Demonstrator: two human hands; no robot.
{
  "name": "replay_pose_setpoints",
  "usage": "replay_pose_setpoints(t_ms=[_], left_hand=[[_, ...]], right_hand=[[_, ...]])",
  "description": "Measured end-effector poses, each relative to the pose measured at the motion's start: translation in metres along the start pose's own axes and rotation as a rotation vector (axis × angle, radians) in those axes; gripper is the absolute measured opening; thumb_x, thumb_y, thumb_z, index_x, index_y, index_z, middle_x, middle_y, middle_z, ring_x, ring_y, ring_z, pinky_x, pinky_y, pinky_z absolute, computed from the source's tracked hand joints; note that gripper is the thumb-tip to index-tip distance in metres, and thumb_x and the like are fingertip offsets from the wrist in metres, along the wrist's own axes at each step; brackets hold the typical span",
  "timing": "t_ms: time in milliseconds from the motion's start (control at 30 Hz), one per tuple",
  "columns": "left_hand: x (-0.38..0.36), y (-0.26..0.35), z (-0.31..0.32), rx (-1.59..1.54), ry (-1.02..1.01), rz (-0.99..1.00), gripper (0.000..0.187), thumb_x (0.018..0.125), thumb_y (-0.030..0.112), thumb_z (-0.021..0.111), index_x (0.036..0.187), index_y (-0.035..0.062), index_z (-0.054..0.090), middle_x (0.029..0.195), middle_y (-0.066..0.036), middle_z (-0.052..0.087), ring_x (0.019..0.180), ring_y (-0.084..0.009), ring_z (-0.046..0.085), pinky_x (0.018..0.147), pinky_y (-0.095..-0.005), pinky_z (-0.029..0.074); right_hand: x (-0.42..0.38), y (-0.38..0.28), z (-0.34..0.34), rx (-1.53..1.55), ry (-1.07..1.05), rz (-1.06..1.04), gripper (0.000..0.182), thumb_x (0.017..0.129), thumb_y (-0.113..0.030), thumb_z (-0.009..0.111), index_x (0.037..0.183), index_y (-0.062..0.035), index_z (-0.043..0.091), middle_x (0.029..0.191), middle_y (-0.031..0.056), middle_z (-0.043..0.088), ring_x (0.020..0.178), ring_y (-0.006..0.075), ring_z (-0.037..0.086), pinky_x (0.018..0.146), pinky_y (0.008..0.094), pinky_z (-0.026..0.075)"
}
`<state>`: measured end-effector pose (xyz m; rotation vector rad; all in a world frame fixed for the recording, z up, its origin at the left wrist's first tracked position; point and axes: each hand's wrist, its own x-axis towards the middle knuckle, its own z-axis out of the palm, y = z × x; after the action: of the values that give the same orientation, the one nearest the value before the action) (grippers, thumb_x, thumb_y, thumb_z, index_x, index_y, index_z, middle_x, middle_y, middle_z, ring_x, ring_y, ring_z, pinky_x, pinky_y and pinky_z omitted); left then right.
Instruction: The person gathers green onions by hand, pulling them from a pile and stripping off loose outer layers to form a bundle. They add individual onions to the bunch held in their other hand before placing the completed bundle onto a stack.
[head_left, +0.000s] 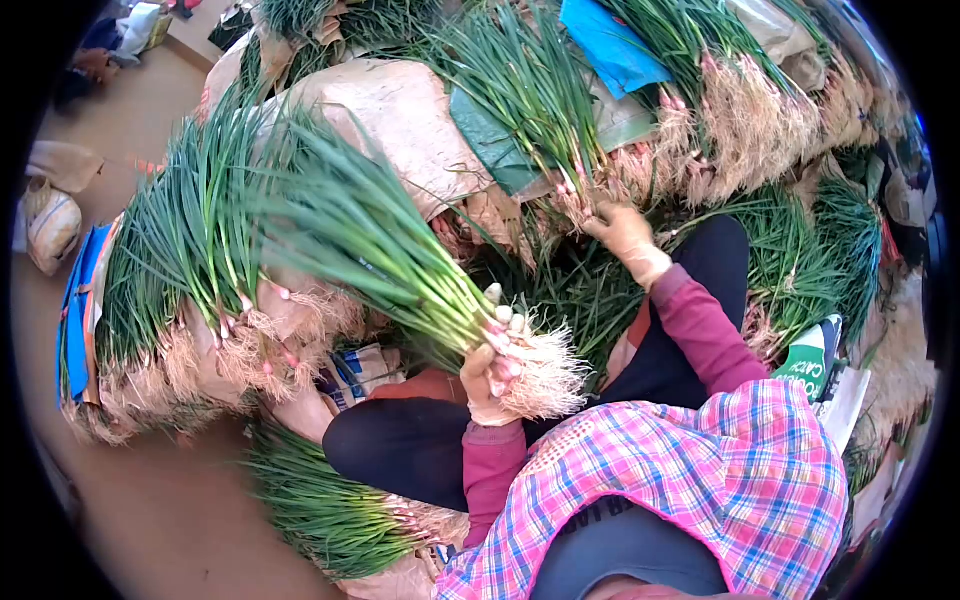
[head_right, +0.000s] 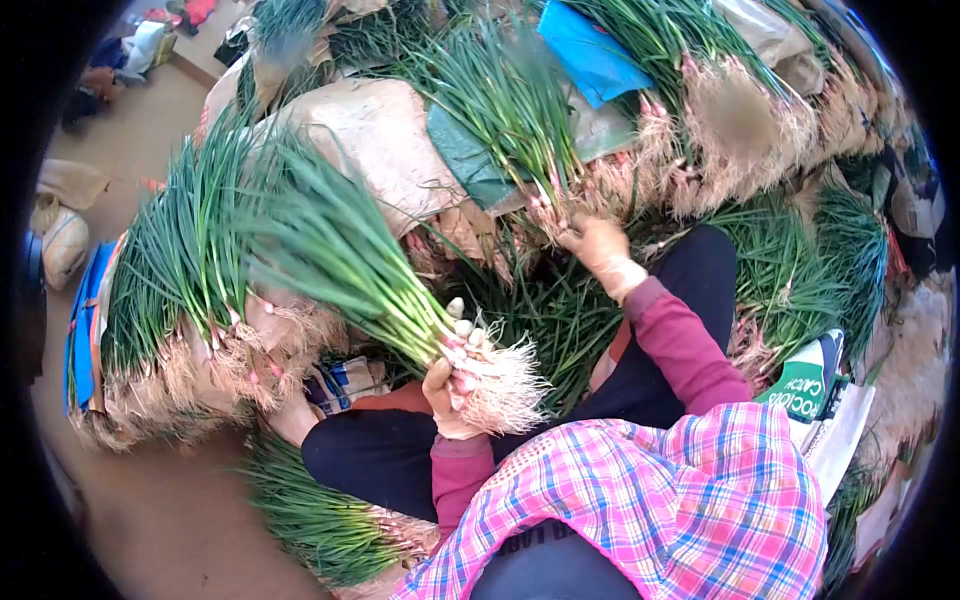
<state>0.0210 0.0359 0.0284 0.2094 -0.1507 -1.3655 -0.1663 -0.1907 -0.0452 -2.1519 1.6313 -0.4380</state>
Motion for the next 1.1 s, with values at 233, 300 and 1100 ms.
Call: replay_pose_setpoints(t_ms=[233, 300, 1100], left_hand=[[0.002, -0.017, 0.008, 0.066, 0.066, -0.039, 0.059, 0.077, 0.008, 0.062, 0.131, -0.0021, 0.043, 0.13, -0.02, 0.052, 0.129, -0.0355, 0.042, 0.114, -0.0459, 0.028], [0.006, -0.02, 0.015, 0.129, 0.093, -0.048, 0.054, 0.078, 0.007, 0.058, 0.129, -0.0034, 0.045, 0.129, -0.022, 0.052, 0.119, -0.0331, 0.053, 0.106, -0.0404, 0.041], [-0.003, -0.019, -0.009, 0.236, 0.243, -0.158, 0.043, 0.078, 0.005, 0.059, 0.119, -0.005, 0.053, 0.104, -0.019, 0.065, 0.073, -0.0229, 0.066, 0.066, -0.0319, 0.057]], right_hand=[[-0.055, -0.065, -0.05, 0.585, 0.211, -0.203, 0.018, 0.087, -0.016, 0.066, 0.101, -0.0057, 0.069, 0.088, 0.0121, 0.069, 0.076, 0.0241, 0.067, 0.071, 0.0311, 0.051], [-0.091, -0.083, -0.06, 0.614, 0.096, -0.3, 0.018, 0.085, -0.016, 0.066, 0.1, -0.0066, 0.069, 0.086, 0.0137, 0.068, 0.079, 0.0286, 0.067, 0.073, 0.0314, 0.051], [-0.055, -0.062, 0.017, 1.919, -0.723, 0.31, 0.031, 0.097, -0.02, 0.052, 0.114, 0.006, 0.055, 0.092, 0.0077, 0.064, 0.075, 0.013, 0.061, 0.064, 0.02, 0.05]])
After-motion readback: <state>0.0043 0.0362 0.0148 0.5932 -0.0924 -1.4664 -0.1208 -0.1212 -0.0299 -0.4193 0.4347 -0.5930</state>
